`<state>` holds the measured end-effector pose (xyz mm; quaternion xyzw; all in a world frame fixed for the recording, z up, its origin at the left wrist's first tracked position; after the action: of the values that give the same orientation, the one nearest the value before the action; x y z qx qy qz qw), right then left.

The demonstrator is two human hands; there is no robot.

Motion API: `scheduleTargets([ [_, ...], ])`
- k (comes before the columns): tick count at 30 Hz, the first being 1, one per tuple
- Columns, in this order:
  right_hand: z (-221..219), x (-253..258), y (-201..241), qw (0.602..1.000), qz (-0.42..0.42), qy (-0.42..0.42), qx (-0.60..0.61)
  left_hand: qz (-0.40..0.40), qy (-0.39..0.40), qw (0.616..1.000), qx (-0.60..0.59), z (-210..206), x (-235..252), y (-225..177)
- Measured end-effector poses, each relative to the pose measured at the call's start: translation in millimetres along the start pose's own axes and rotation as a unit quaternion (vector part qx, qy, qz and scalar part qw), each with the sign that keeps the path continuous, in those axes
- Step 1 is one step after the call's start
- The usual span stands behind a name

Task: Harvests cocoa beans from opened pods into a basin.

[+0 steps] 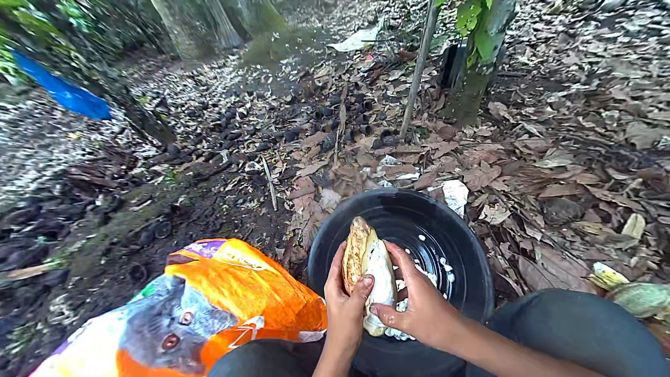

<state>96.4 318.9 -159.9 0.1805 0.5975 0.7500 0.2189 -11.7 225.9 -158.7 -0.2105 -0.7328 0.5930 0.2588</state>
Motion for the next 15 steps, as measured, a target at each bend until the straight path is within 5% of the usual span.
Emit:
scheduleTargets([
  [15, 25, -7, -24, 0.997, -0.019, -0.071, 0.034, -0.037, 0.023, 0.998, 0.053, -38, -11, 9],
])
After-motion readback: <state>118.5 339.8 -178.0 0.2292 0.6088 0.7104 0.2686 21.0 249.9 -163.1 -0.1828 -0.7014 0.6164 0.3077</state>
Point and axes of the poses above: each hand's wrist, its own x-axis towards the middle knuckle, its own z-axis out of the back of the hand, y = z × x, the point moved 7 cm from there along x, towards the middle knuckle, and after that the axes turned 3 degrees about -y, right-handed, at the moved point
